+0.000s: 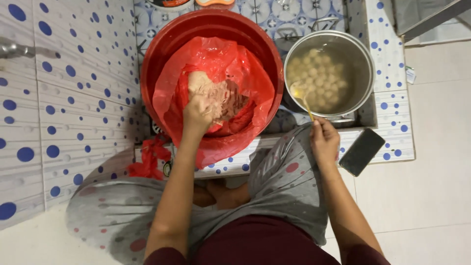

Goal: Forming meatballs by hand and dropping them into a pot of water using a spoon

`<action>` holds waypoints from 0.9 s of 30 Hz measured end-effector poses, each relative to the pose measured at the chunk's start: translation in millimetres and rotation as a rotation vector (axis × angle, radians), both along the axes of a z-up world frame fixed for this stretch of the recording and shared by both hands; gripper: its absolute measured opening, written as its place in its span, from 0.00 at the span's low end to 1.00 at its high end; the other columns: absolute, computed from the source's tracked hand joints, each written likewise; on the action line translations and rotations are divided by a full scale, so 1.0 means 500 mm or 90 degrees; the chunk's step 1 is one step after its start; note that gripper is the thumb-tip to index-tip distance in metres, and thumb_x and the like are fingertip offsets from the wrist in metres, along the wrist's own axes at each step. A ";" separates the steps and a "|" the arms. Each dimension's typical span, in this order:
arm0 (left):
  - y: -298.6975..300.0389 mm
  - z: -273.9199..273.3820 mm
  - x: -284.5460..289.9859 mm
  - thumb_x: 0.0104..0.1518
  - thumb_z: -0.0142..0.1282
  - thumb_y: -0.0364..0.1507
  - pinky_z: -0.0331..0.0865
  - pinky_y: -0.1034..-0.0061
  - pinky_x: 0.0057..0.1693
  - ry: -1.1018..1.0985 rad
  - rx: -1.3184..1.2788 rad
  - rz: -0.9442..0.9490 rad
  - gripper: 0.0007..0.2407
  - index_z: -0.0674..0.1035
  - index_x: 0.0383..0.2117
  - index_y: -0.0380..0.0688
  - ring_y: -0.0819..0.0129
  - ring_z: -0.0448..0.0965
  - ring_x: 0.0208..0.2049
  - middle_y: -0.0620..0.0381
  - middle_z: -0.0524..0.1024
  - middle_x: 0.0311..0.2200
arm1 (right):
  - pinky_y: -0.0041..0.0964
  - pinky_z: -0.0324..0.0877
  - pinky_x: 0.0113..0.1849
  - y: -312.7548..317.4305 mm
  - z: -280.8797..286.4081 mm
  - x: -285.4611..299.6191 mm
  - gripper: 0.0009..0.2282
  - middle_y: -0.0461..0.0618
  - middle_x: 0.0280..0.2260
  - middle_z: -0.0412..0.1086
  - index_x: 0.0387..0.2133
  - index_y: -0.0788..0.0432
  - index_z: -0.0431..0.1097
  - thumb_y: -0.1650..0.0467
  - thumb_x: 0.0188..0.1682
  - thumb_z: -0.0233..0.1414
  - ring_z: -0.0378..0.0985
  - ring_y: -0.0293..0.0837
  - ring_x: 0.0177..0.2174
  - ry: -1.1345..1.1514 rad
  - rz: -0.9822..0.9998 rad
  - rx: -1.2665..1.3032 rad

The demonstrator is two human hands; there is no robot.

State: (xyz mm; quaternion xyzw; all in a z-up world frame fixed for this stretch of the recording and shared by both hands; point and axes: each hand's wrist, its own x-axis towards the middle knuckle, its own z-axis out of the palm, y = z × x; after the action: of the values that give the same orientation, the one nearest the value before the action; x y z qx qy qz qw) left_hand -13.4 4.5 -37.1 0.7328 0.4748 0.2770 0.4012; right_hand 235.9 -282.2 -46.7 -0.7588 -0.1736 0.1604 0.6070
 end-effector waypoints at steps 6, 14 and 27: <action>0.035 -0.084 0.082 0.54 0.54 0.29 0.68 0.50 0.52 0.262 0.049 -0.243 0.07 0.79 0.37 0.46 0.43 0.78 0.46 0.45 0.78 0.35 | 0.27 0.59 0.15 0.024 0.014 0.000 0.07 0.47 0.14 0.64 0.43 0.61 0.76 0.74 0.60 0.49 0.64 0.37 0.11 -0.012 -0.035 0.046; 0.024 -0.216 0.199 0.61 0.38 0.30 0.54 0.48 0.67 0.635 -0.009 -0.387 0.17 0.69 0.57 0.48 0.48 0.66 0.63 0.47 0.74 0.53 | 0.27 0.58 0.14 0.023 -0.010 0.008 0.08 0.48 0.15 0.62 0.46 0.62 0.75 0.75 0.61 0.47 0.64 0.37 0.09 0.030 -0.047 0.093; 0.030 -0.352 0.218 0.64 0.33 0.19 0.46 0.42 0.70 0.537 0.299 -0.472 0.18 0.70 0.58 0.27 0.41 0.61 0.66 0.33 0.68 0.60 | 0.28 0.57 0.13 0.036 -0.008 0.014 0.08 0.51 0.15 0.60 0.47 0.65 0.74 0.76 0.61 0.47 0.62 0.39 0.08 0.035 -0.052 0.084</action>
State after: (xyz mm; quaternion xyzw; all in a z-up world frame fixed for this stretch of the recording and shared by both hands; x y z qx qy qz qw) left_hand 95.6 19.6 -213.1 0.9649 0.2319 -0.0979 0.0756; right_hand 242.8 -264.2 -50.8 -0.7188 -0.1360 0.1441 0.6664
